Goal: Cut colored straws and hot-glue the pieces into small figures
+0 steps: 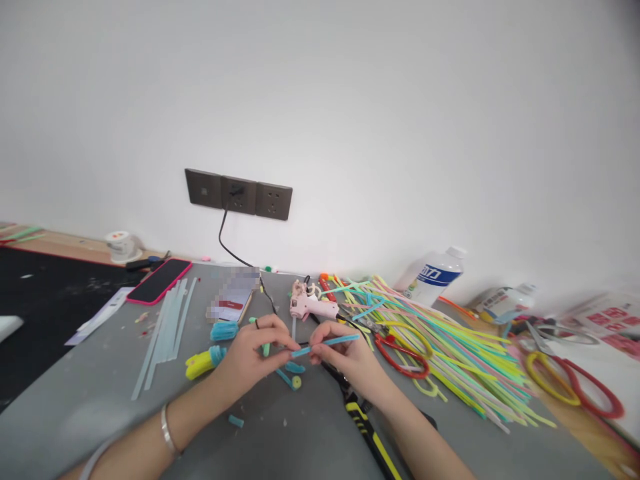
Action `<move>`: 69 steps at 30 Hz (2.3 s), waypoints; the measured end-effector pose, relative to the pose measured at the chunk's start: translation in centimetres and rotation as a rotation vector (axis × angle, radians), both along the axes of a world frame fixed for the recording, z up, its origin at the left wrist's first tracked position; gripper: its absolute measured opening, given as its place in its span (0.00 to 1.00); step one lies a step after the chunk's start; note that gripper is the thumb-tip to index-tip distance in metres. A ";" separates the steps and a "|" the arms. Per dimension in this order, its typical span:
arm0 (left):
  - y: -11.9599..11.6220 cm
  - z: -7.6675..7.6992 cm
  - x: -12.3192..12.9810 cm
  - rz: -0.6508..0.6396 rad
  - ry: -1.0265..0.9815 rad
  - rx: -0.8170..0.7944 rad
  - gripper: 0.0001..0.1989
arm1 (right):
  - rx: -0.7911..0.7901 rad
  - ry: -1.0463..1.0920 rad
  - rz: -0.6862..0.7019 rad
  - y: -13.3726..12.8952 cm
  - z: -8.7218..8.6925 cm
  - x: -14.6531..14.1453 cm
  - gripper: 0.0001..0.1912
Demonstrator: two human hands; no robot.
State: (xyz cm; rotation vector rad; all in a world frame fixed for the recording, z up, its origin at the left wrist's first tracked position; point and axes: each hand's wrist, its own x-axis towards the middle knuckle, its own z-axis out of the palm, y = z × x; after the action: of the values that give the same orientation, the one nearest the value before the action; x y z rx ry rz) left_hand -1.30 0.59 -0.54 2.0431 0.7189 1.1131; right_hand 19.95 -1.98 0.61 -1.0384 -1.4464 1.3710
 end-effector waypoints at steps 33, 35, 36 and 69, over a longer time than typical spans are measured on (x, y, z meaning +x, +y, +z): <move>0.5 -0.8 0.2 0.138 0.480 0.062 0.09 | 0.394 -0.679 -0.081 -0.3 -3.3 0.4 0.07; 0.5 -0.9 0.2 0.132 0.491 0.081 0.09 | 0.384 -0.687 -0.076 -0.4 -3.2 0.4 0.08; 0.5 -0.9 0.2 0.130 0.497 0.092 0.08 | 0.380 -0.691 -0.073 -0.4 -3.2 0.4 0.08; 0.4 -1.0 0.3 0.128 0.558 0.082 0.07 | 0.437 -0.755 -0.109 -0.2 -3.2 1.1 0.05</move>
State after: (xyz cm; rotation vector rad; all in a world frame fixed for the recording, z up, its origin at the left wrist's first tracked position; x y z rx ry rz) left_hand -0.99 0.98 -1.57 2.4341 1.1003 0.6371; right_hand 21.09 -2.13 -2.60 -1.3760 -2.0679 0.5318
